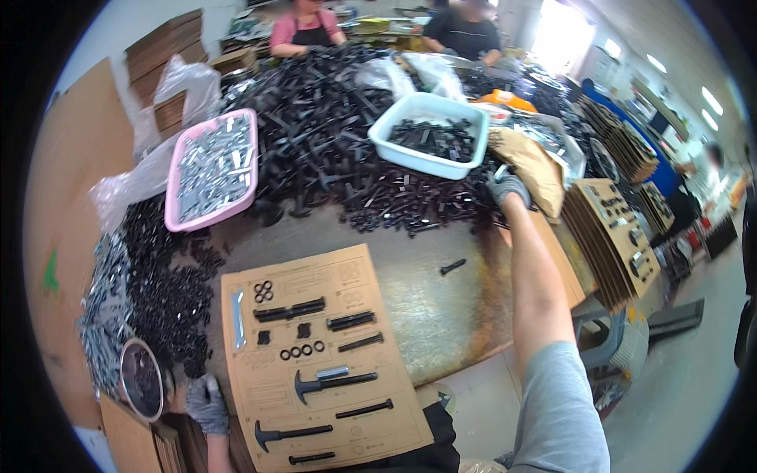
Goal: The person sorts and arranges various metal hardware items, including bolts, nuts, washers, and tools, onto a cardboard template. They pick items from piles and bins, place them into designated slots on the template, and repeat the process to fill multiple templates.
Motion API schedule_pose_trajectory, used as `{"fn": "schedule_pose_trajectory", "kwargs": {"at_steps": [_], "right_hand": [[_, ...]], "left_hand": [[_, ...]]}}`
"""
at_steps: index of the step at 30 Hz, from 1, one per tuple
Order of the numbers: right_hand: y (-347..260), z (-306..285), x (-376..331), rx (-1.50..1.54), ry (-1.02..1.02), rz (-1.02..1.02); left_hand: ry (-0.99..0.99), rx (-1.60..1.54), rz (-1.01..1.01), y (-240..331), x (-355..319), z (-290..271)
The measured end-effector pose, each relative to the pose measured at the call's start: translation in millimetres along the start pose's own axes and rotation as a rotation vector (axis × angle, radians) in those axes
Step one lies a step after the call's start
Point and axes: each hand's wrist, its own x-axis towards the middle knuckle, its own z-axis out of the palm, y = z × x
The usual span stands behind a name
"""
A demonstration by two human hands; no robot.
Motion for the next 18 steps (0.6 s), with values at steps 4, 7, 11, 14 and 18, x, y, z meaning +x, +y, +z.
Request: {"fn": "schedule_pose_trajectory", "kwargs": {"at_steps": [4,7,11,14,18], "right_hand": [[1.4,21.2,17.8,-0.076,-0.007,-0.034],[23.2,-3.5,38.9,-0.184,-0.217,0.065],[25.0,-31.3,-30.0,1.086,0.119,0.126],[-90.8,-111.0,-206.2,1.158,-0.033,-0.104],[-149.1,-133.6,-369.6,0.992,-0.371,-0.897]], "left_hand": [[-0.036,0.073,0.054,10.1,2.9,-9.5],[-0.026,0.130,0.075,22.1,9.3,-1.8],[-0.014,-0.004,0.006,30.2,10.8,-0.2],[-0.055,0.061,-0.028,30.8,9.3,-17.0],[0.000,-0.002,0.029,27.8,8.9,-16.7]]}}
